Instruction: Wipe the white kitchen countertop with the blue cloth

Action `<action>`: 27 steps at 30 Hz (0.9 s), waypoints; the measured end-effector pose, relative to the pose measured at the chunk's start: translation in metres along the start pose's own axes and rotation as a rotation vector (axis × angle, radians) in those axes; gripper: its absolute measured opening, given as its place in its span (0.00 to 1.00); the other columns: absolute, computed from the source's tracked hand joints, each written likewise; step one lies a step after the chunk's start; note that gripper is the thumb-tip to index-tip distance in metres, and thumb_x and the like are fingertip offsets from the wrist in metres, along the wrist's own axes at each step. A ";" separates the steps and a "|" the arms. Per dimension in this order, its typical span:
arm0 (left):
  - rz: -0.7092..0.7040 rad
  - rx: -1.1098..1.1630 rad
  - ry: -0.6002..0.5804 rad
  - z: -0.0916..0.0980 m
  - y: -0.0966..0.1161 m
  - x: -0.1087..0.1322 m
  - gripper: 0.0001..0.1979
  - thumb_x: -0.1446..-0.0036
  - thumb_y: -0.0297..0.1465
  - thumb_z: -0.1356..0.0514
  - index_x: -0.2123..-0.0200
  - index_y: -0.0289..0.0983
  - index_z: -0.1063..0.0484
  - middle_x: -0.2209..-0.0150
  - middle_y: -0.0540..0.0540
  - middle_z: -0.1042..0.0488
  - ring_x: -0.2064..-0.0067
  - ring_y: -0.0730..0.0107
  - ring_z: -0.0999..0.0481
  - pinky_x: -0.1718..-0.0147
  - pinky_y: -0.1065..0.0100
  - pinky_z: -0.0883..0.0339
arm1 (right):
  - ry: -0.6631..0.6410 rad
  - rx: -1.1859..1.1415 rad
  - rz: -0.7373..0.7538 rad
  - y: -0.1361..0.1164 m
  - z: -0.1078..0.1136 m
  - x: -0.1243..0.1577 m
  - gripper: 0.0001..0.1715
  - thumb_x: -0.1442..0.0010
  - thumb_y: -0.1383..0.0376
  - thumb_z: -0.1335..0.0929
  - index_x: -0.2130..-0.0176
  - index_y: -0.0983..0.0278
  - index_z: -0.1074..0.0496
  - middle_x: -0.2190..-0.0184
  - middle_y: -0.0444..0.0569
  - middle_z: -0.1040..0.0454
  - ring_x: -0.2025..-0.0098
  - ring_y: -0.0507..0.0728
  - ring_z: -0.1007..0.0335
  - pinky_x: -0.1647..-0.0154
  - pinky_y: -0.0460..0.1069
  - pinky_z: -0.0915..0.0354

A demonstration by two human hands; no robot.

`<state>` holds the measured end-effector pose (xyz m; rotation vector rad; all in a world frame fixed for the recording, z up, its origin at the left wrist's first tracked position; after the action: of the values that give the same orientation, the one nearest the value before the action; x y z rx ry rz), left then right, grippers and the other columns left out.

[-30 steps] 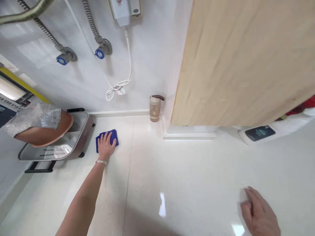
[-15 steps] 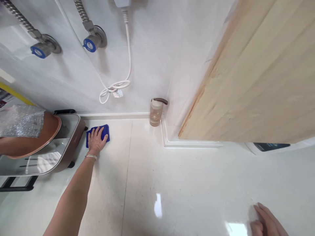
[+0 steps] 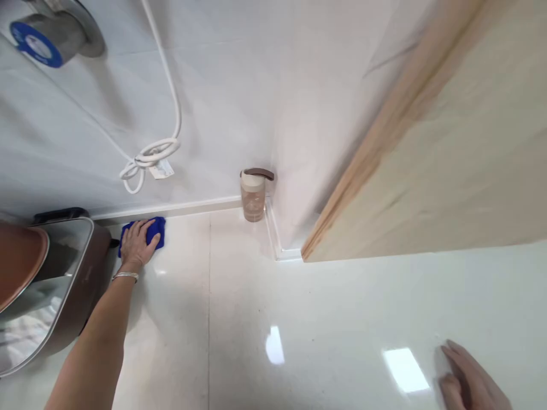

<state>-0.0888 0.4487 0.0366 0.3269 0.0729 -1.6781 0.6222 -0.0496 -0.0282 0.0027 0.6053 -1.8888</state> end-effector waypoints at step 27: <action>-0.058 0.009 -0.103 -0.034 0.258 0.025 0.34 0.36 0.46 0.51 0.30 0.39 0.44 0.28 0.40 0.47 0.27 0.42 0.56 0.31 0.40 0.63 | 0.128 0.052 0.150 -0.001 -0.014 -0.007 0.30 0.39 0.59 0.38 0.39 0.60 0.36 0.39 0.56 0.32 0.40 0.67 0.31 0.37 0.64 0.34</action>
<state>0.1677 0.3972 0.0344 0.2466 -0.0015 -1.7505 0.6200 -0.0375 -0.0385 0.1990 0.6245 -1.7671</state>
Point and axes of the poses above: each hand's wrist, its own x-axis away from the middle knuckle, its own z-axis out of the back of the hand, y = z × x, the point moved 4 cm from there along -x, towards the middle knuckle
